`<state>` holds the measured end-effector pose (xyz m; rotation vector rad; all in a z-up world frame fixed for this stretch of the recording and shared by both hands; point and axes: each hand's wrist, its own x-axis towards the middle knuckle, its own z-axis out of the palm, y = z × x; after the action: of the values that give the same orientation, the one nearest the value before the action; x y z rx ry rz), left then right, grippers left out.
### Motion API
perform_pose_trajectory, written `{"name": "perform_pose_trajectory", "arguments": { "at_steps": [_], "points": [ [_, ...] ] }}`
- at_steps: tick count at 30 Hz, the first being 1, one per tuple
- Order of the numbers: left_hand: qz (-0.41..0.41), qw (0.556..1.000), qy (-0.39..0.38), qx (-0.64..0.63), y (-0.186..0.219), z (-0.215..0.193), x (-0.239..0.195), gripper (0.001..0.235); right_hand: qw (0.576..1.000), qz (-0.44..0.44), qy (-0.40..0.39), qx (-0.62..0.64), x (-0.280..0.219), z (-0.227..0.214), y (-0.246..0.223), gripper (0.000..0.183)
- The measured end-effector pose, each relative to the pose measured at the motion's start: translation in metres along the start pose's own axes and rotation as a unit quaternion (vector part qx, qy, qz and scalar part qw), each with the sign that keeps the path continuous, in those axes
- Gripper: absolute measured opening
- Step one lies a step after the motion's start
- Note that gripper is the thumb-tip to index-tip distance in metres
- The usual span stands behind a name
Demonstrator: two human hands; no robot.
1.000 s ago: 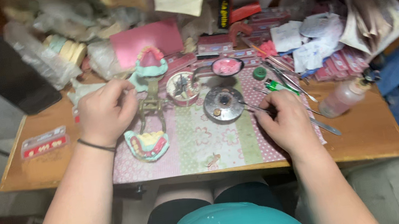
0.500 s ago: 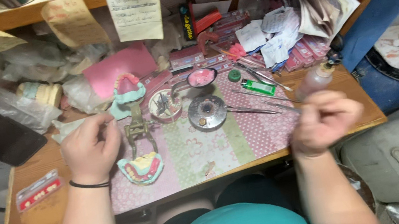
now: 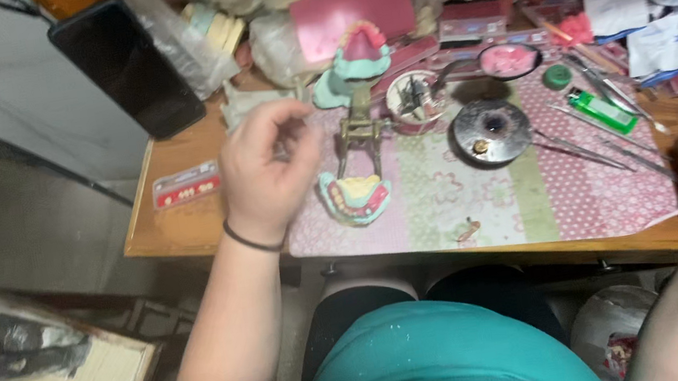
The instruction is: The person works on a dental cast mounted in an articulator, using a small metal tool to adjust pink material on the lower jaw. They then use a rotary tool to grind a small tooth-shaped object and later apply pink material to the upper jaw with a brush, pressing it into place with their fingers.
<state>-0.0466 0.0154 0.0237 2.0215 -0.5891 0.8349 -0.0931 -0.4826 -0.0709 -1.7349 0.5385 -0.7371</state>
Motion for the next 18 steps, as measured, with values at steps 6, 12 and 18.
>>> {"name": "perform_pose_trajectory", "arguments": {
  "at_steps": [6,12,18],
  "points": [
    [-0.030,0.968,-0.248,0.010,0.002,-0.002,-0.049,0.091,0.971,-0.236,-0.029,0.001,-0.035,0.008,0.022,0.029],
    [-0.007,0.969,-0.243,0.054,-0.003,0.009,-0.062,0.066,0.965,-0.130,-0.228,0.030,-0.120,0.075,-0.088,0.064],
    [-0.034,0.961,-0.271,0.047,-0.006,0.013,-0.061,0.067,0.944,-0.117,-0.296,-0.082,-0.132,0.086,-0.074,0.074]
  ]
}}
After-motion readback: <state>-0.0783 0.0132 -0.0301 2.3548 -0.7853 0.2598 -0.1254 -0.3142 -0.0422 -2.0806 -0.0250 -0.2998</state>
